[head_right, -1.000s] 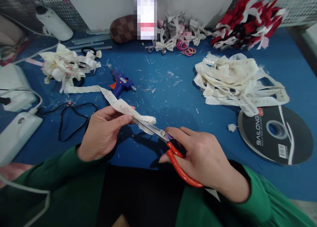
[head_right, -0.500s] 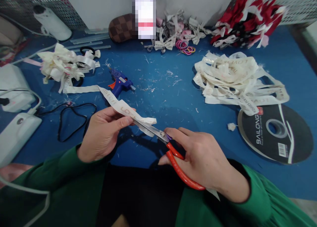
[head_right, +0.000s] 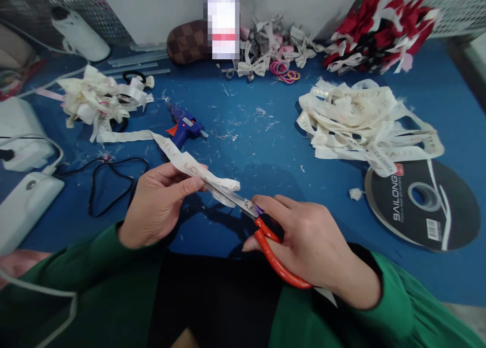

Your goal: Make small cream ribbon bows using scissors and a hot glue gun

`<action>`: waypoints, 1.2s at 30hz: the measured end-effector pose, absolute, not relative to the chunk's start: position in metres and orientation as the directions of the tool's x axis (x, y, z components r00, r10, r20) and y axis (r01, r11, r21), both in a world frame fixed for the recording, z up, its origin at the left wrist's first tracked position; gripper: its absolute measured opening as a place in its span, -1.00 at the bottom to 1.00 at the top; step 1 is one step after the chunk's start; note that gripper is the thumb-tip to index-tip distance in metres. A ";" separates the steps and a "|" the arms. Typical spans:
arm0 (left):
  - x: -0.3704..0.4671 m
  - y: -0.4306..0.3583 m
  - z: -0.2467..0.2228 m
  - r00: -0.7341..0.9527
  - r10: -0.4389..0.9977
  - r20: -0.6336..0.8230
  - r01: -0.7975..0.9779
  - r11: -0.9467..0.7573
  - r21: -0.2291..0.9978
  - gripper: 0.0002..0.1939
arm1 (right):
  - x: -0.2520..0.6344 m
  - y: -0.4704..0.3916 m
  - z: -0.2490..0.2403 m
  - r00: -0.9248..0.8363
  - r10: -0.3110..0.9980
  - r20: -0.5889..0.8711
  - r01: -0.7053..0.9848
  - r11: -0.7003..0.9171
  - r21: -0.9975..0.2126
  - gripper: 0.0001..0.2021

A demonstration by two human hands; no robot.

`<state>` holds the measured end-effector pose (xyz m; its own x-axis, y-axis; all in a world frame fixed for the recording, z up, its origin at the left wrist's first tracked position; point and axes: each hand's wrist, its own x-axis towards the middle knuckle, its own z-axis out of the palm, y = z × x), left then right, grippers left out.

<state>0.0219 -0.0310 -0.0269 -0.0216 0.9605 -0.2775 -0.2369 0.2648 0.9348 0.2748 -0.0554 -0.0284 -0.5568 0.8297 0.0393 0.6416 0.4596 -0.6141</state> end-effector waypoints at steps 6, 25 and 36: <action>0.023 -0.032 -0.028 0.008 0.957 -0.289 -0.214 0.284 0.935 -0.84 | 0.271 -0.053 -0.026 -0.562 0.824 0.075 0.648 0.494 -0.580 -0.50; 0.022 -0.032 -0.027 0.056 0.956 -0.288 -0.269 0.292 0.918 -0.80 | 0.275 -0.056 -0.031 -0.551 0.831 0.073 0.637 0.475 -0.607 -0.53; 0.023 -0.030 -0.026 -0.048 0.943 -0.330 -0.310 0.300 0.902 -0.89 | 0.277 -0.056 -0.029 -0.540 0.836 0.097 0.674 0.498 -0.546 -0.49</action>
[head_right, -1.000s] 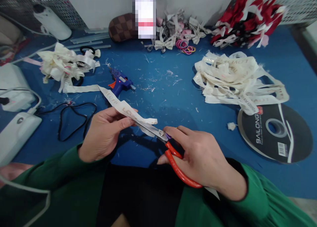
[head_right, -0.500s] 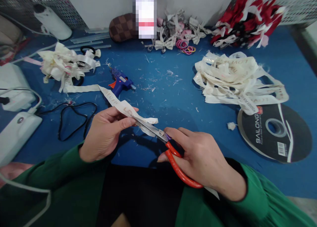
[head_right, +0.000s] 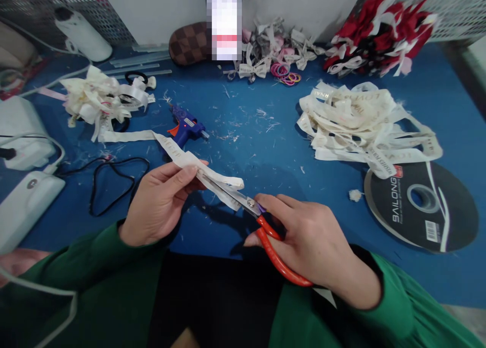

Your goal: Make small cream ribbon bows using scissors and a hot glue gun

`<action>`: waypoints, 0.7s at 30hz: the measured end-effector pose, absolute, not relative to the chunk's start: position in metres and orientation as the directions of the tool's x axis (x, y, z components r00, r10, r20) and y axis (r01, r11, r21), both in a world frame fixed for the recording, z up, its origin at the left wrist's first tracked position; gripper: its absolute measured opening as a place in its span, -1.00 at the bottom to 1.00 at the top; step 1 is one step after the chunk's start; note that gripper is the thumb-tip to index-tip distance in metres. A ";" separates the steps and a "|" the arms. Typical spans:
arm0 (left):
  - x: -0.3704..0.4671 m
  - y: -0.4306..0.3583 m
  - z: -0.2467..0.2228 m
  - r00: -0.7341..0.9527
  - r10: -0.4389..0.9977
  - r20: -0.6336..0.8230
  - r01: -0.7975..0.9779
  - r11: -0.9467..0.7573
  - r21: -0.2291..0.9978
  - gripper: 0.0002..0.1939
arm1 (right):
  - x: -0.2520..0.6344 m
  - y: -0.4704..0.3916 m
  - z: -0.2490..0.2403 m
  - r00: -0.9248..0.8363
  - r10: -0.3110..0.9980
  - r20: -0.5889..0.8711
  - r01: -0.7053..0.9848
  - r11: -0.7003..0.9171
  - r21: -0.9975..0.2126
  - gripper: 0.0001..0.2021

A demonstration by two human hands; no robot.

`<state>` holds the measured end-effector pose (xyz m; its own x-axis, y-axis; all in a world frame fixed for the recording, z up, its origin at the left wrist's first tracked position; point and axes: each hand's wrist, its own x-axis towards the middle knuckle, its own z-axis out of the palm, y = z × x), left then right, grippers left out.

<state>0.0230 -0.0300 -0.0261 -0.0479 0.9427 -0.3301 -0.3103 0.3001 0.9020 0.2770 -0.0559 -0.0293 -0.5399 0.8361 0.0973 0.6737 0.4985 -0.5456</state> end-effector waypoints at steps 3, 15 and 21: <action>0.023 -0.029 -0.028 -0.057 0.944 -0.326 -0.300 0.295 0.907 -0.86 | 0.277 -0.055 -0.030 -0.540 0.836 0.097 0.676 0.499 -0.543 -0.48; 0.024 -0.031 -0.027 -0.050 0.946 -0.321 -0.256 0.299 0.920 -0.83 | 0.273 -0.054 -0.027 -0.545 0.834 0.085 0.687 0.502 -0.525 -0.47; 0.023 -0.032 -0.029 -0.040 0.954 -0.297 -0.233 0.280 0.931 -0.82 | 0.273 -0.053 -0.025 -0.554 0.830 0.064 0.678 0.495 -0.543 -0.48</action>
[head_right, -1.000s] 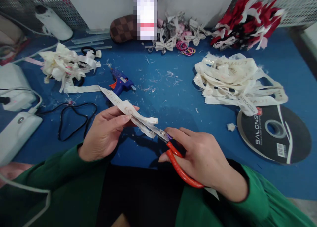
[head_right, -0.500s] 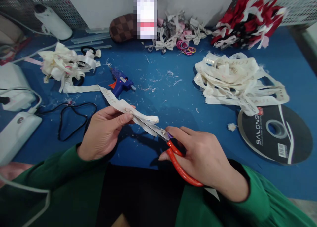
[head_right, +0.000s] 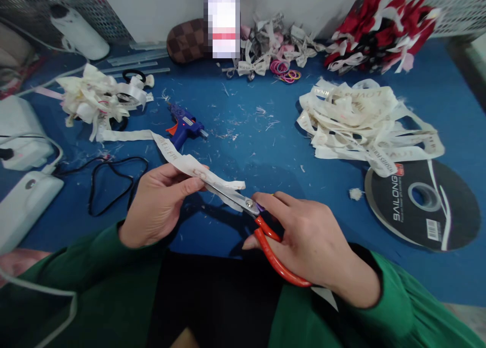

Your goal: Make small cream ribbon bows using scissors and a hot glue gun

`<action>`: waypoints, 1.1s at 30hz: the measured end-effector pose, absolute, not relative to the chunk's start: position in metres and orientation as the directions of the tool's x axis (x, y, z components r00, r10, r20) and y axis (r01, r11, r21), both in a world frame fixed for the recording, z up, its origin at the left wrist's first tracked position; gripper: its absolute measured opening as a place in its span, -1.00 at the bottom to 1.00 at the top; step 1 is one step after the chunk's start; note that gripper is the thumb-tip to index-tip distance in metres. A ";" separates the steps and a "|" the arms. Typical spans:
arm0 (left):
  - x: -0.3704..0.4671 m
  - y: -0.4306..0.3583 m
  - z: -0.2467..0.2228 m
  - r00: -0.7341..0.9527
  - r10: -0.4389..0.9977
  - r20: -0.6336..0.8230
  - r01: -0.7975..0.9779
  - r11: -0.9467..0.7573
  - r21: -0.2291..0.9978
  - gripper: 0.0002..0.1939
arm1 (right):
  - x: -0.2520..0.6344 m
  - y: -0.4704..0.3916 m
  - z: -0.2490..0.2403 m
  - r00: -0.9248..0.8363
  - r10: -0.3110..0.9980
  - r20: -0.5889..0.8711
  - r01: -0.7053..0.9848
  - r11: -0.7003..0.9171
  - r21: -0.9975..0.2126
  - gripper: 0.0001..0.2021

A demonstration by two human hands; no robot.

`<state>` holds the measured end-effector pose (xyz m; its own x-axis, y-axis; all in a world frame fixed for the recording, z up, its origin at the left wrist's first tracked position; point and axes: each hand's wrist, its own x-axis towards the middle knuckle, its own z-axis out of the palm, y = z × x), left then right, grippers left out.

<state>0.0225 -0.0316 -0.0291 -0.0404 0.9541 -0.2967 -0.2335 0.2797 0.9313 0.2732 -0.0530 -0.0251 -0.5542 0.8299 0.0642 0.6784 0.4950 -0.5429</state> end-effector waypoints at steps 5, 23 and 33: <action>0.022 -0.031 -0.030 -0.037 0.960 -0.278 -0.233 0.262 0.936 -0.76 | 0.274 -0.054 -0.026 -0.558 0.829 0.032 0.669 0.473 -0.573 -0.52; 0.023 -0.031 -0.028 -0.055 0.957 -0.284 -0.205 0.268 0.941 -0.76 | 0.272 -0.054 -0.027 -0.558 0.827 0.076 0.660 0.497 -0.564 -0.50; 0.023 -0.033 -0.029 -0.007 0.955 -0.298 -0.217 0.289 0.932 -0.75 | 0.271 -0.055 -0.026 -0.559 0.826 0.074 0.657 0.496 -0.568 -0.52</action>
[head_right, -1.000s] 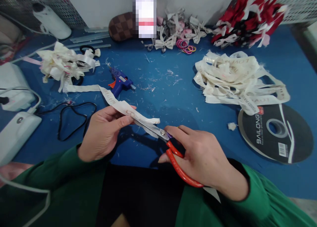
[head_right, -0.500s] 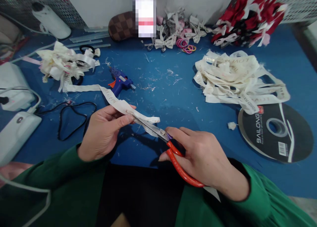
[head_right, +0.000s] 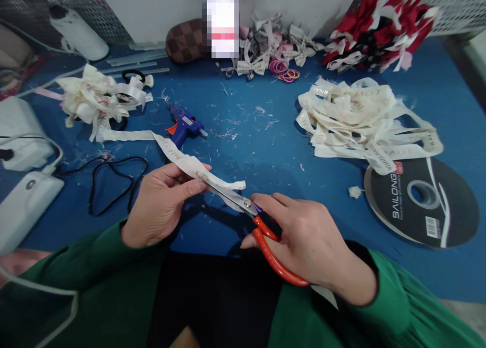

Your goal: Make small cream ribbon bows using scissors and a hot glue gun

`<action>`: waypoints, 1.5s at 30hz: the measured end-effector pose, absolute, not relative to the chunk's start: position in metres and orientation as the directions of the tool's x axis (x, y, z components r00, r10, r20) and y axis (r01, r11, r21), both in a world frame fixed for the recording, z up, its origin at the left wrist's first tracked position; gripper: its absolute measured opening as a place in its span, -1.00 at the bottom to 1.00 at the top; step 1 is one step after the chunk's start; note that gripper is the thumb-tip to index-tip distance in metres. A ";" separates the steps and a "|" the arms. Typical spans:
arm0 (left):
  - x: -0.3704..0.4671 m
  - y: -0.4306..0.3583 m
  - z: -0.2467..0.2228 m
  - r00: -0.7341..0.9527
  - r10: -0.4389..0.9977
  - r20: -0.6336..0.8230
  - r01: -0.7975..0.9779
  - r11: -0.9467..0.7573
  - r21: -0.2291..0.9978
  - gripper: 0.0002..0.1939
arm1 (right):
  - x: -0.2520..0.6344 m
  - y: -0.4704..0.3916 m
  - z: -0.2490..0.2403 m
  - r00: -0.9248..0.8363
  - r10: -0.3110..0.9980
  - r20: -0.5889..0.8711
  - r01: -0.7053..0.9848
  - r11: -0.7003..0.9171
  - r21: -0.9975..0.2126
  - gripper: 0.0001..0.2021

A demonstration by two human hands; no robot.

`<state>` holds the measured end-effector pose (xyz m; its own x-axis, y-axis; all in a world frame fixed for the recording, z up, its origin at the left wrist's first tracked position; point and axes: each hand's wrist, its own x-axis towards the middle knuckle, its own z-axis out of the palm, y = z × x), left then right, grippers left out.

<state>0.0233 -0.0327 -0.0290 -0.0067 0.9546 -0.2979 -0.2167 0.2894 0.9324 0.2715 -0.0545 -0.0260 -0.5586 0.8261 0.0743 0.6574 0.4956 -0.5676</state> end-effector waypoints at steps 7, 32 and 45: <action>0.024 -0.032 -0.028 -0.030 0.952 -0.305 -0.213 0.292 0.932 -0.73 | 0.272 -0.056 -0.028 -0.563 0.824 0.055 0.650 0.483 -0.586 -0.53; 0.025 -0.033 -0.030 0.094 0.942 -0.323 -0.270 0.336 0.902 -0.77 | 0.269 -0.055 -0.027 -0.565 0.822 0.070 0.667 0.505 -0.548 -0.53; 0.023 -0.033 -0.030 0.102 0.941 -0.322 -0.270 0.337 0.902 -0.74 | 0.273 -0.056 -0.030 -0.581 0.809 0.086 0.641 0.520 -0.565 -0.55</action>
